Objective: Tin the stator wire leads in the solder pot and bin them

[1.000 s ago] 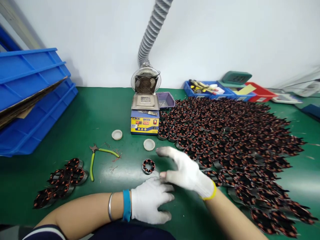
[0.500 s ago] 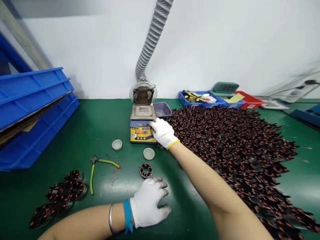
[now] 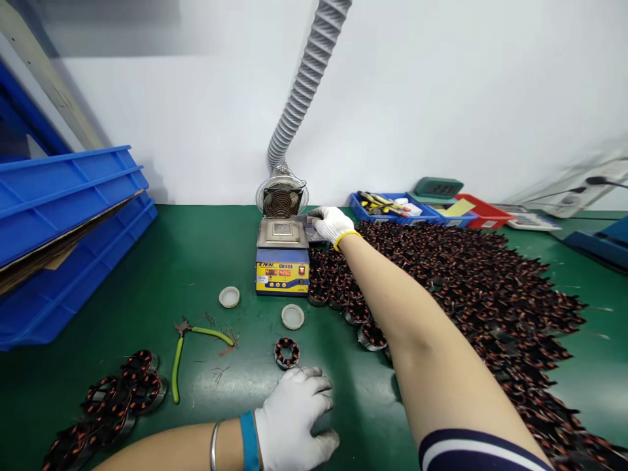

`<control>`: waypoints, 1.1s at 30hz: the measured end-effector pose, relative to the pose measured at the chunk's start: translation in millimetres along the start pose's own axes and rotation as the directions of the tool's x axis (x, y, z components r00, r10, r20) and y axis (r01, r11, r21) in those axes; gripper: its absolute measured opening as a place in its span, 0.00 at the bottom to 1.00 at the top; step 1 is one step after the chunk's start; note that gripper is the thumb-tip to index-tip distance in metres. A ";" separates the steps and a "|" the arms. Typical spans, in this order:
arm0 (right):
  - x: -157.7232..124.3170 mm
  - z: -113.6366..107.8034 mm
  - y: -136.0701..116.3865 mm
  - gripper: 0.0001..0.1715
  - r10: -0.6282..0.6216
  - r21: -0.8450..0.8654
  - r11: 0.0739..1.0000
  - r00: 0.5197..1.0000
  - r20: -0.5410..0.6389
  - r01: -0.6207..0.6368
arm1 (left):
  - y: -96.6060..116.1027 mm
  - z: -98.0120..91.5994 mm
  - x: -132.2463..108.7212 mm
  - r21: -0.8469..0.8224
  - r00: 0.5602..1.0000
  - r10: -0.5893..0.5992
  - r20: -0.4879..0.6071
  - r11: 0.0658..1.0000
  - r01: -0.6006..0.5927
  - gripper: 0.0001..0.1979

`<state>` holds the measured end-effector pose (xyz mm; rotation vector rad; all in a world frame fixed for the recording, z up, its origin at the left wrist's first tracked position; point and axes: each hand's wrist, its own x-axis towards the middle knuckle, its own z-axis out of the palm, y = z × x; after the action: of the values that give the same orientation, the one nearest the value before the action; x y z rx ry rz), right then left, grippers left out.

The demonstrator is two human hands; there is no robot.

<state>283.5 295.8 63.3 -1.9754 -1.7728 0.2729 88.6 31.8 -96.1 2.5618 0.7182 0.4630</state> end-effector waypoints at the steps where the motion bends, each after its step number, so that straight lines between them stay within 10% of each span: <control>1: 1.6 2.1 -1.7 0.23 0.009 -0.001 1.000 1.000 0.004 -0.009 | -0.3 0.3 0.1 0.003 1.000 0.000 -0.003 1.000 0.000 0.18; 33: 4.6 32.9 20.3 0.24 0.025 0.180 0.983 1.000 -0.010 -0.023 | -1.3 -0.4 -1.3 -0.015 1.000 0.000 0.004 1.000 0.000 0.18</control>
<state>287.4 306.1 25.9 -1.8677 -1.6556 0.4133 86.9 32.1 -96.6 2.5477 0.7107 0.4608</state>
